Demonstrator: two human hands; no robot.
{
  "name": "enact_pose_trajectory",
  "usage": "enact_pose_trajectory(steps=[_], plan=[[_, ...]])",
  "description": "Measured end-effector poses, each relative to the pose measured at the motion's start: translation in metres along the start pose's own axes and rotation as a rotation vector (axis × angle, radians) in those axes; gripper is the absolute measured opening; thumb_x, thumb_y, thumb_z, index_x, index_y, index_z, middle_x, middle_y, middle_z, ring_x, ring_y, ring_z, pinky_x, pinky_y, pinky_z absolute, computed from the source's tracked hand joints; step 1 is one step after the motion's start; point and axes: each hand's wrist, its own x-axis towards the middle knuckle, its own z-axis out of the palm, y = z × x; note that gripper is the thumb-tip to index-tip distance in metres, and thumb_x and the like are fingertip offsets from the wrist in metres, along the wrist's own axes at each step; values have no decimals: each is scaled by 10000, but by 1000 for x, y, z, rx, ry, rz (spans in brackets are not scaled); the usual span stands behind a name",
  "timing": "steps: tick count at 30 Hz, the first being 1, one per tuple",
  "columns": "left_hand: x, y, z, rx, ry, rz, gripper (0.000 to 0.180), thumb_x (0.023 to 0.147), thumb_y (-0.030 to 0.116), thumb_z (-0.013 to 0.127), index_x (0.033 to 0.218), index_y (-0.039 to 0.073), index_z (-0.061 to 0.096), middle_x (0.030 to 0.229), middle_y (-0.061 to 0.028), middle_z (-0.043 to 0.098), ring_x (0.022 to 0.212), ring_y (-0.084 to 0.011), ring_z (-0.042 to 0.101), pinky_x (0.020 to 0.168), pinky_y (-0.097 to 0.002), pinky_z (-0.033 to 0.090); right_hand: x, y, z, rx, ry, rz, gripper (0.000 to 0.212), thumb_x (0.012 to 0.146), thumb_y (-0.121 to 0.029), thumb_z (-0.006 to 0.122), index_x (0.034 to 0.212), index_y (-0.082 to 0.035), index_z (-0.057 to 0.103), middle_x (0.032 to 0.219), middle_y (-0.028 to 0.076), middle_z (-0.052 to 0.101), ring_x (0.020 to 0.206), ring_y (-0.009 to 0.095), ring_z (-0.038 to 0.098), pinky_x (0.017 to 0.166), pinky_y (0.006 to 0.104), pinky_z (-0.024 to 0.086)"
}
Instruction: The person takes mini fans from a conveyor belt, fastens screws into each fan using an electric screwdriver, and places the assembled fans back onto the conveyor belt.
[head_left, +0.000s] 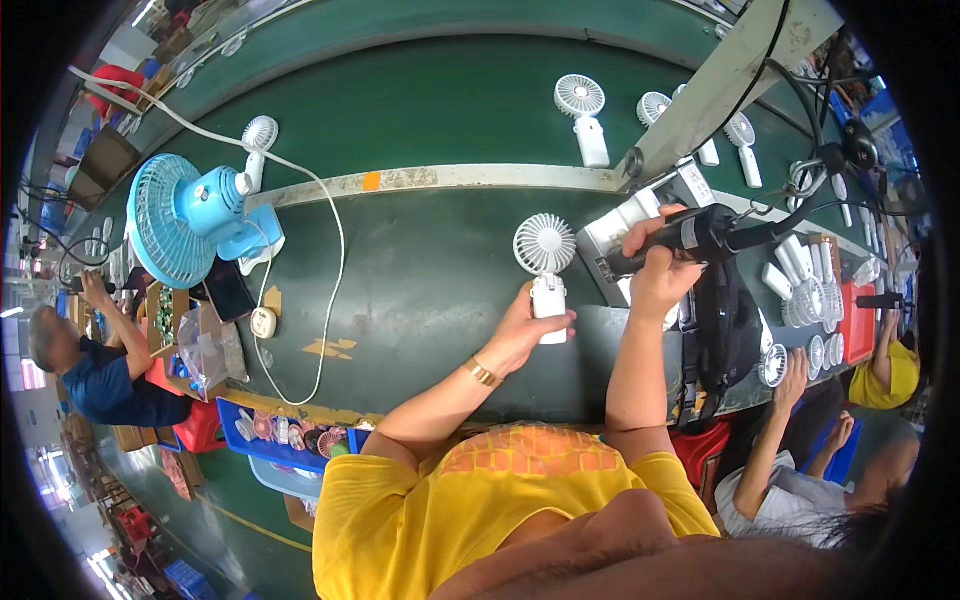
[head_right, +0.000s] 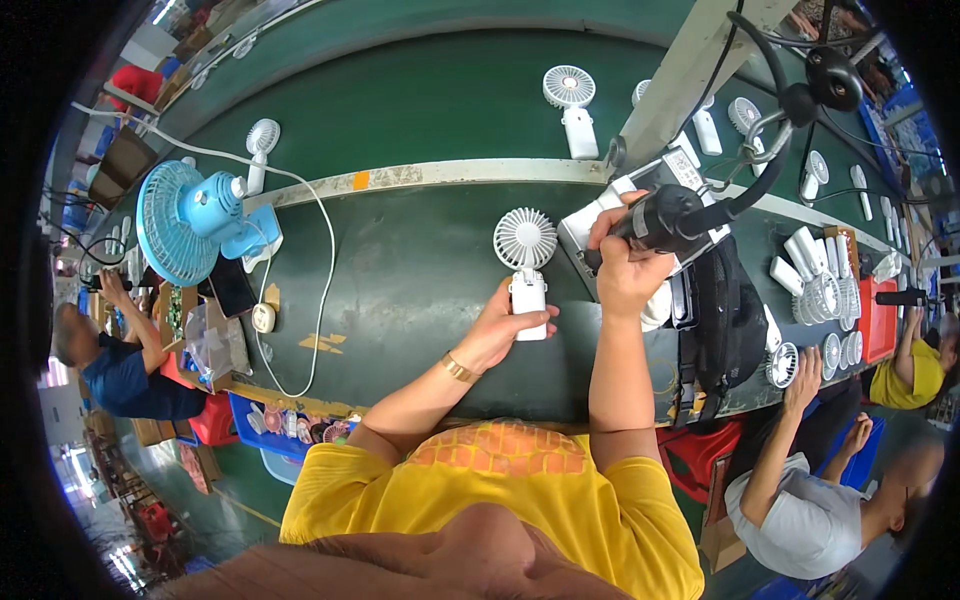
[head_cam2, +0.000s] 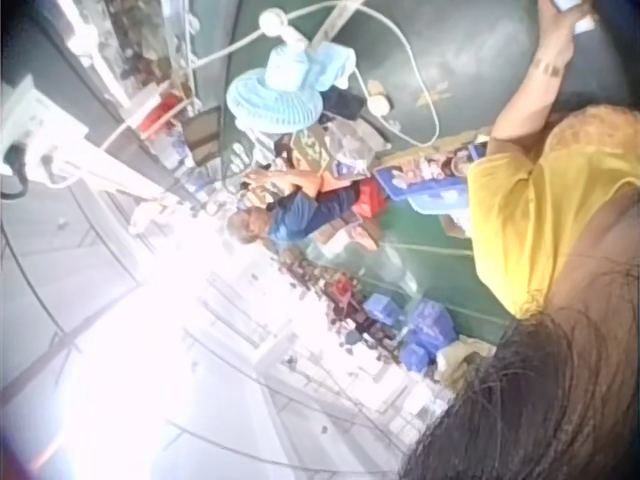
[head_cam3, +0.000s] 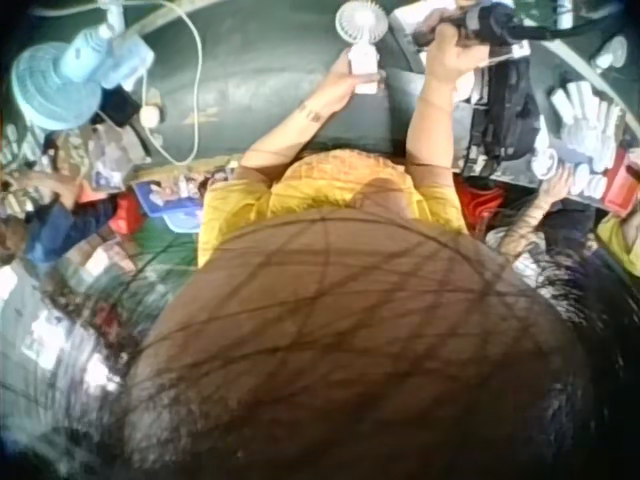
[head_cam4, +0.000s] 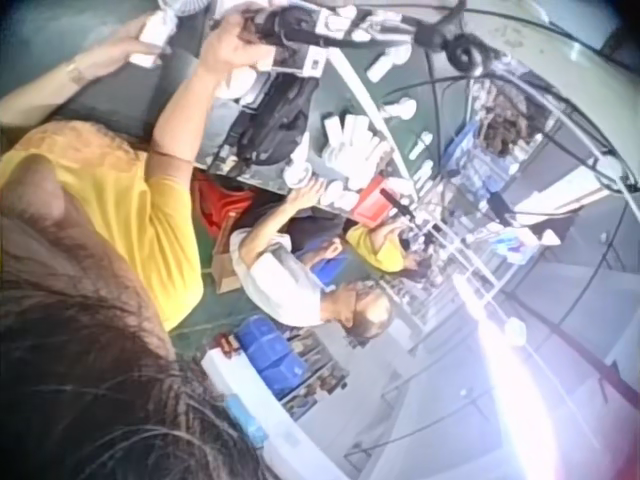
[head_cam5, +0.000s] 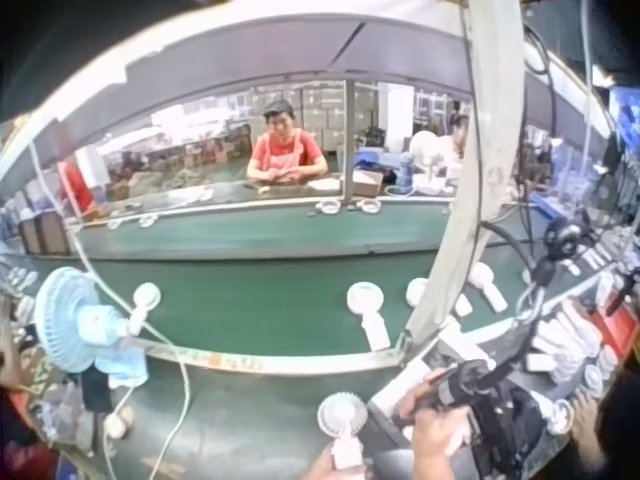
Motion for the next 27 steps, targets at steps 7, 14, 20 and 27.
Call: enact_pose_trajectory(steps=[7,14,20,27], plan=[[3,-13,1,89,81,9,362,773,0,642,1072,9,439,896,-105,608,744,-179,625,670,-291,520,-23,13,6,130,-15,104,472,775,-254,661,1059,43,428,620,78,531,529,123,490,496,242,409],[0,-10,7,147,96,45,292,759,8,643,1018,-25,512,863,-71,606,720,-138,605,641,-268,494,-44,21,24,243,-49,188,812,637,-608,691,1119,-22,402,651,48,468,547,146,462,496,286,386],[-1,-12,4,207,106,76,303,754,26,650,1024,-28,523,860,-72,616,727,-129,601,645,-263,483,-46,25,29,264,-43,209,788,633,-581,712,1103,-28,405,661,54,478,549,150,465,497,287,393],[0,-15,3,310,149,88,356,743,64,668,1057,-33,532,945,-71,613,833,-125,580,730,-269,465,-52,36,29,278,-41,201,749,637,-560,724,1073,-36,414,666,58,485,543,154,468,485,294,400]])
